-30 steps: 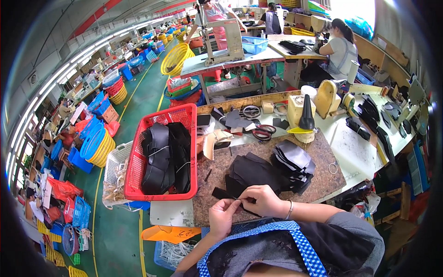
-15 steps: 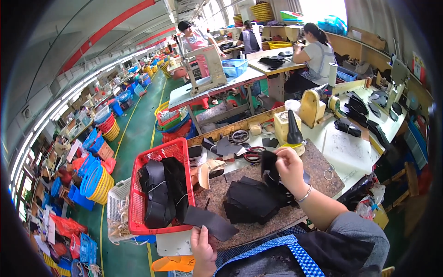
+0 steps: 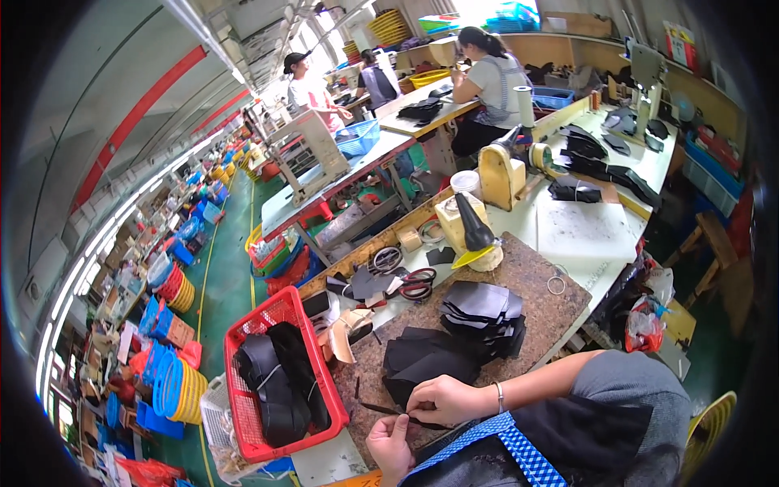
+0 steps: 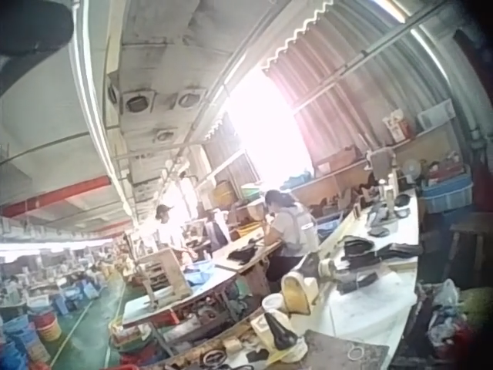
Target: Align, inspect, and mark fabric shoe components for assembly.
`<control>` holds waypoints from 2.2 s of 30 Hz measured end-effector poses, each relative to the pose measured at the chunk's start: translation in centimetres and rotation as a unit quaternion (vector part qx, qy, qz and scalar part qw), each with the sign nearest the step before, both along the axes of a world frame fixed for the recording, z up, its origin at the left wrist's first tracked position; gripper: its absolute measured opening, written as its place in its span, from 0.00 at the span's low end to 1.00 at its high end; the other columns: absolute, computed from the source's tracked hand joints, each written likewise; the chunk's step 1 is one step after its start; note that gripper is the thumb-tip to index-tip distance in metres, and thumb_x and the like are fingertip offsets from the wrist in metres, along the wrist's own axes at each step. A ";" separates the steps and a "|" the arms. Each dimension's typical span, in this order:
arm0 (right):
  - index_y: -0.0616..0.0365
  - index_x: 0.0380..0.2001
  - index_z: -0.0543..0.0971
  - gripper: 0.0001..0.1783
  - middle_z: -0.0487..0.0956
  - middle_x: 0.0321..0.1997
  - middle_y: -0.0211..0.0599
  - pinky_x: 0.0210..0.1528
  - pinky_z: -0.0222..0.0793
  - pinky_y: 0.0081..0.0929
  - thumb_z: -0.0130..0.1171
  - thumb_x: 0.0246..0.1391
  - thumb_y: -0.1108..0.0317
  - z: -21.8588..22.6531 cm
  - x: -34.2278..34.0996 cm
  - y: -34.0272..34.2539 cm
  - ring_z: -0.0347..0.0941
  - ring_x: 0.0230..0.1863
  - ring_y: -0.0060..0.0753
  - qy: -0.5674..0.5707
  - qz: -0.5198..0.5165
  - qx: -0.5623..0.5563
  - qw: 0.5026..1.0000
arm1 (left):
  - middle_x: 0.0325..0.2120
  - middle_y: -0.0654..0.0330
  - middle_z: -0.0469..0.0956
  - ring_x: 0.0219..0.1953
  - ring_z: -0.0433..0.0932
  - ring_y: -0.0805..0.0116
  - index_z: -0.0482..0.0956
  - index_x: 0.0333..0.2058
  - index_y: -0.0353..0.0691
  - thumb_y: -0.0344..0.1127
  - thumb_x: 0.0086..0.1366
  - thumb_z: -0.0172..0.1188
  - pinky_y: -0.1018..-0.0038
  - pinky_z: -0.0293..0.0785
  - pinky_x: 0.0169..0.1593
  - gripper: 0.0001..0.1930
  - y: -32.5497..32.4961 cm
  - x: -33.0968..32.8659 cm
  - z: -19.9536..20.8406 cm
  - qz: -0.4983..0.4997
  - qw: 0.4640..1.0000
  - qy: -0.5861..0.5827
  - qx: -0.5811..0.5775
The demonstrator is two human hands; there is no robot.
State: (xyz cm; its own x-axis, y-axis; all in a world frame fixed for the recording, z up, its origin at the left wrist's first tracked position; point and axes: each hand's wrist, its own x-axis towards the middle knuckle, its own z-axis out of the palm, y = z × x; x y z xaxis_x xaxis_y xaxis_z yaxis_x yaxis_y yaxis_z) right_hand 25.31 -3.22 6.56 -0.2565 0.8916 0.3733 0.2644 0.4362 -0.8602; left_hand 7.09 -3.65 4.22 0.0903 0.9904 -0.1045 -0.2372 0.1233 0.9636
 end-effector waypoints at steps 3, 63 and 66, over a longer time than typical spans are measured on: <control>0.63 0.31 0.82 0.07 0.81 0.31 0.44 0.36 0.76 0.31 0.62 0.50 0.70 -0.4 0.0 0.2 0.80 0.32 0.42 -0.029 0.000 0.013 0.999 | 0.22 0.58 0.81 0.23 0.79 0.74 0.77 0.28 0.32 0.28 0.61 0.67 0.80 0.75 0.32 0.08 0.0 0.1 0.0 0.013 0.992 0.104 0.077; 0.62 0.63 0.63 0.51 0.58 0.71 0.52 0.68 0.55 0.47 0.73 0.33 0.58 -3.0 5.5 1.2 0.52 0.72 0.51 -0.432 -0.014 0.119 0.894 | 0.52 0.48 0.73 0.57 0.71 0.55 0.69 0.52 0.32 0.36 0.67 0.55 0.59 0.63 0.64 0.19 3.9 2.6 -4.2 -0.102 0.912 -0.302 -0.258; 0.64 0.61 0.65 0.47 0.62 0.67 0.52 0.64 0.59 0.43 0.70 0.34 0.61 -3.7 4.8 1.8 0.58 0.68 0.50 -0.422 -0.080 0.118 0.895 | 0.49 0.56 0.76 0.52 0.74 0.60 0.70 0.55 0.38 0.37 0.65 0.57 0.59 0.68 0.59 0.21 5.9 4.1 -3.8 -0.094 0.923 -0.259 -0.267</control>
